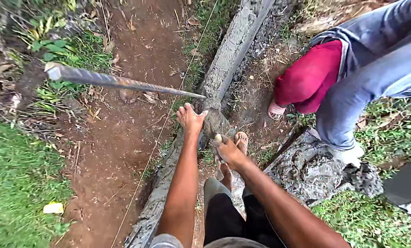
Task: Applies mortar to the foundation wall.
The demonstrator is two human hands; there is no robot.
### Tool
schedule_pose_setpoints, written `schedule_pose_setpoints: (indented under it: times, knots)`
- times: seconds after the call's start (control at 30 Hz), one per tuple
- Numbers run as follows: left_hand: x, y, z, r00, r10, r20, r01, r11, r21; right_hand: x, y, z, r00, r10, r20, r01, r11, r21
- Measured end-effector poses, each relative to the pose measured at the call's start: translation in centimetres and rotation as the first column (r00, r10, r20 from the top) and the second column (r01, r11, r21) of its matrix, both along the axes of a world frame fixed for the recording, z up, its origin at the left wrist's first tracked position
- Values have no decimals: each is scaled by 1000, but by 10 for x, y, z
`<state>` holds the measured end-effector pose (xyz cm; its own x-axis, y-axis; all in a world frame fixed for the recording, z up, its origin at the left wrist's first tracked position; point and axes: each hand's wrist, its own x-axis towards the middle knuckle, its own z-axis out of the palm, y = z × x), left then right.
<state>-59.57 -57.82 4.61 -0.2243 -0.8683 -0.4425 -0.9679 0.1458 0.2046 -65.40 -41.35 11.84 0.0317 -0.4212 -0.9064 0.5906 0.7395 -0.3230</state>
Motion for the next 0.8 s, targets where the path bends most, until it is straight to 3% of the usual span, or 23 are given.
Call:
schedule_pose_setpoints:
  times: [0.1, 0.23, 0.3, 0.37, 0.43, 0.53, 0.67, 0.8]
  knots:
    - [4, -3, -9, 999, -47, 27, 47, 999, -20, -1, 12, -13, 999, 52, -15, -52, 999, -17]
    - [1, -20, -28, 994, -87, 62, 90, 994, -62, -8, 41, -19, 997, -50, 51, 55, 995, -88]
    - [2, -18, -24, 993, -99, 62, 103, 993, -54, -7, 67, -28, 994, -82, 70, 90, 988, -128]
    - [4, -10, -9, 994, -109, 21, 110, 992, -67, -2, 85, -44, 997, -71, -15, 69, 987, -142]
    - [10, 5, 6, 990, -124, -68, 117, 989, -95, 12, 81, -67, 989, -70, -134, 54, 992, -118]
    - [19, 24, 4, 978, -114, -172, 100, 991, -85, 30, 45, -89, 969, -219, -114, 206, 972, -114]
    - [27, 6, -14, 974, -95, -208, 85, 995, -56, 52, 16, -53, 861, -501, 84, 507, 841, -189]
    - [35, 2, 1, 952, -80, -296, 77, 997, -21, 48, 28, -5, 840, -537, 72, 535, 801, -267]
